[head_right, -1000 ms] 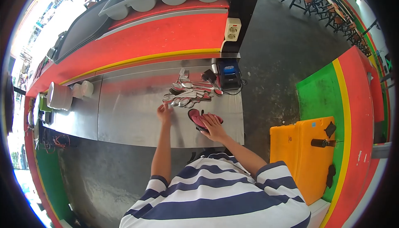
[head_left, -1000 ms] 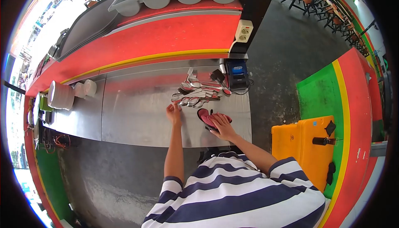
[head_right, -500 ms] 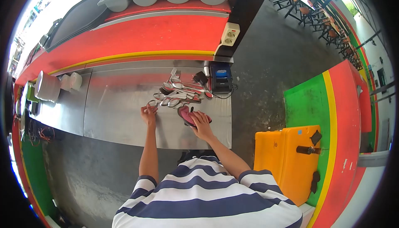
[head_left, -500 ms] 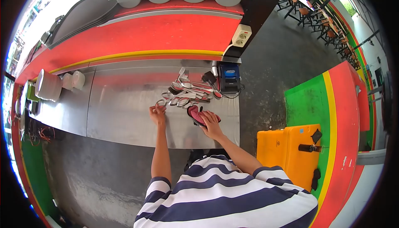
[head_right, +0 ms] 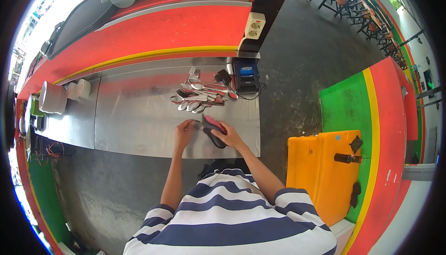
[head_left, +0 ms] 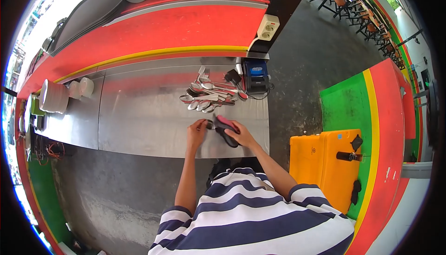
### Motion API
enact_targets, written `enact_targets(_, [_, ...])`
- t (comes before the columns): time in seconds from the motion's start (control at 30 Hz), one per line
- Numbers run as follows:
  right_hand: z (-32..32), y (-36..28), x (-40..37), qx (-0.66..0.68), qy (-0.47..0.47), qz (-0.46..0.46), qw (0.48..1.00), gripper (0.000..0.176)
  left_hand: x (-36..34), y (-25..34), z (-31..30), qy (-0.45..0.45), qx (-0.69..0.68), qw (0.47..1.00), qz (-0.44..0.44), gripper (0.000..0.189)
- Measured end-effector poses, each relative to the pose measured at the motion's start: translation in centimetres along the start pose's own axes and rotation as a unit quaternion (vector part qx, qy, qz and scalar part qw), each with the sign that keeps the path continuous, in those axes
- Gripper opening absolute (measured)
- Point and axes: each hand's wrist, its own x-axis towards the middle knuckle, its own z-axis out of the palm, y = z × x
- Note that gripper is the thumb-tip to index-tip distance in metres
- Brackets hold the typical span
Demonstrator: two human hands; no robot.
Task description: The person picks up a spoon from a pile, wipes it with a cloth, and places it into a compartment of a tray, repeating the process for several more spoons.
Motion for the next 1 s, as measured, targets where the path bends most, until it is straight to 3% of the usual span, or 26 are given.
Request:
enact_targets(0.07, [1.1,-0.1,-0.4,-0.096,-0.03,-0.043,0.994,0.056,-0.7,0.9,1.4,-0.022,0.0,1.0,0.015,0.022])
enact_targets(0.2, [2.5,0.8,-1.3,0.019,-0.007,0.036,0.999,0.048,-1.1,2.1,2.7,0.003,-0.01,0.999,0.047,0.022])
enact_targets(0.3, [2.1,0.4,-1.7,0.007,-0.044,0.066,0.997,0.057,-1.3,2.3,2.7,0.028,0.006,0.998,0.052,0.024])
enact_targets(0.57, [2.5,-0.4,-3.8,0.062,-0.05,0.041,0.996,0.051,-1.7,3.4,2.8,0.103,0.014,0.993,0.048,0.031])
enact_targets(0.67, [2.0,0.4,-5.1,0.058,-0.033,0.077,0.995,0.048,-3.6,3.6,3.3,-0.024,-0.033,0.998,-0.041,0.034])
enact_targets(0.7, [1.4,0.4,-4.7,0.052,-0.026,0.087,0.995,0.047,-4.1,3.4,3.9,-0.029,-0.047,0.998,-0.021,0.034])
enact_targets(0.77, [0.9,1.3,-4.4,0.041,-0.004,0.022,0.999,0.044,-5.3,2.5,5.2,-0.037,-0.075,0.996,0.023,0.034])
enact_targets(0.8, [1.0,1.1,-4.6,0.039,0.008,-0.008,0.999,0.043,-5.1,2.8,5.3,-0.033,-0.085,0.996,0.006,0.034])
enact_targets(1.0, [0.7,0.5,-6.6,0.043,-0.007,0.03,0.999,0.036,-6.0,4.1,5.9,-0.019,-0.113,0.991,-0.072,0.032])
